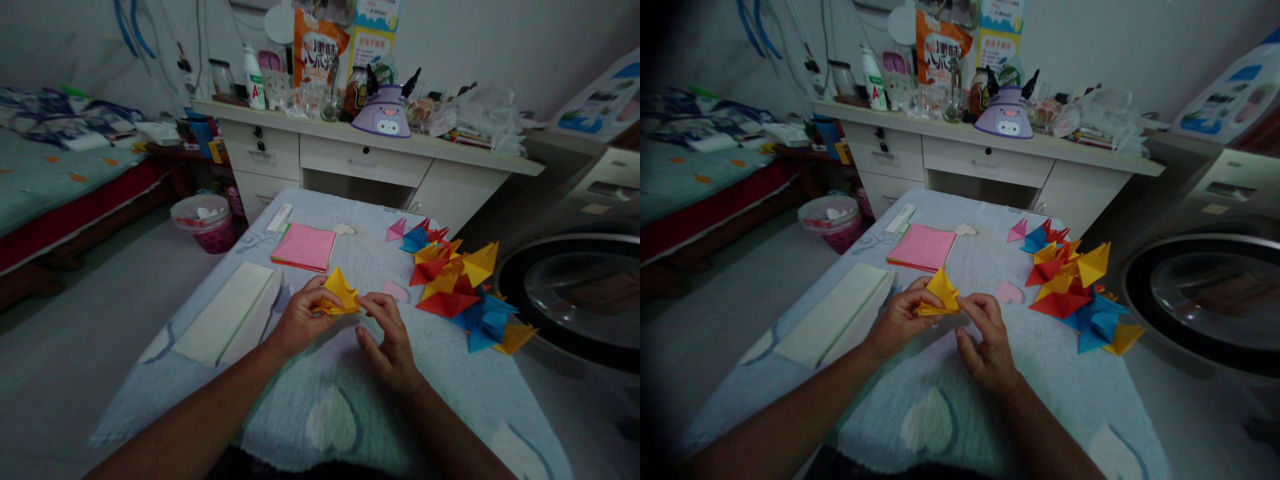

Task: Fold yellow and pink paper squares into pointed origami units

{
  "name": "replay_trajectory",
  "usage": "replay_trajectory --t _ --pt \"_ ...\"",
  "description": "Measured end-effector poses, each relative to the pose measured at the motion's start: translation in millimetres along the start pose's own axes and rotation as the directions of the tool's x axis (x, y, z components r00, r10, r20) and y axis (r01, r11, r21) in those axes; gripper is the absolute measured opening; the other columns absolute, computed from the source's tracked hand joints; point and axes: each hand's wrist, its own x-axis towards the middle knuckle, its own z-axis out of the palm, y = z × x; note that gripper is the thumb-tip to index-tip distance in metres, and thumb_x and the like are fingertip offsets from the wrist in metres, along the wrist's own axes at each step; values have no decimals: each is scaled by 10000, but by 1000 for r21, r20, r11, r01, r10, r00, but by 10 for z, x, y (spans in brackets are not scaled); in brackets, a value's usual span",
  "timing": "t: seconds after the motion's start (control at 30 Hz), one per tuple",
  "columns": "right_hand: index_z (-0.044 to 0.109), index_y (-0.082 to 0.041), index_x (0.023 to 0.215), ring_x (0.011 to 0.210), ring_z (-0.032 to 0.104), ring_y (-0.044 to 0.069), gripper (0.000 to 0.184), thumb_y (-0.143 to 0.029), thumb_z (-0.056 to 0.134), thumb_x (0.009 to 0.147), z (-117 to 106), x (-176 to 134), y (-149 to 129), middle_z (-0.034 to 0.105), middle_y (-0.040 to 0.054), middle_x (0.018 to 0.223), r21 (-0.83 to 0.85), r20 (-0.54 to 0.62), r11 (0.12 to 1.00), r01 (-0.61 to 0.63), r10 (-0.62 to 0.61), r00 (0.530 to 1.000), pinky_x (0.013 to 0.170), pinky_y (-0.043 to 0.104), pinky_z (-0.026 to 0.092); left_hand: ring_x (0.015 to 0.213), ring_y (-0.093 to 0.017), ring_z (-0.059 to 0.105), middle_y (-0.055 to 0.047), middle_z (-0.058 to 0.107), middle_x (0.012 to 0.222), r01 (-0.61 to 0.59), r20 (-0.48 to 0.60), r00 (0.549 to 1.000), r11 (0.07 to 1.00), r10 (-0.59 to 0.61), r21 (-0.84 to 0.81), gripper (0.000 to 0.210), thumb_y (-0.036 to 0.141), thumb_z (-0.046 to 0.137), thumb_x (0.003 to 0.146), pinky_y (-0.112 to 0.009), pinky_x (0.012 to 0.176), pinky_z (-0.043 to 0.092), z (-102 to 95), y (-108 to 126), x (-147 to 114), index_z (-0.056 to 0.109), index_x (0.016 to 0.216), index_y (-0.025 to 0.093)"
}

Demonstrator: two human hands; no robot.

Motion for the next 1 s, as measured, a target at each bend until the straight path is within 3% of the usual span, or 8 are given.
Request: replay_trajectory --t 0.5,0.8,1.0 --pt "569 -303 1275 1067 508 216 407 -173 519 893 -2 4 -12 464 73 1140 37 6 999 36 -37 999 887 411 469 904 -175 585 -55 549 989 -63 37 998 990 59 125 73 165 717 741 -280 750 475 12 -3 -13 679 803 171" --pt "644 -275 1103 974 542 197 240 -203 519 910 1 34 -29 495 62 1056 61 17 998 -11 10 1000 816 372 489 895 -174 591 -44 570 956 -34 59 998 981 23 193 44 218 687 766 -299 787 491 40 45 -22 679 786 180" --pt "551 -237 1056 815 523 159 179 -217 575 879 33 33 12 518 34 940 119 -74 987 -109 118 990 715 315 477 847 -167 581 -26 560 889 -31 33 999 973 24 231 44 219 669 768 -309 754 496 41 18 -26 654 771 178"
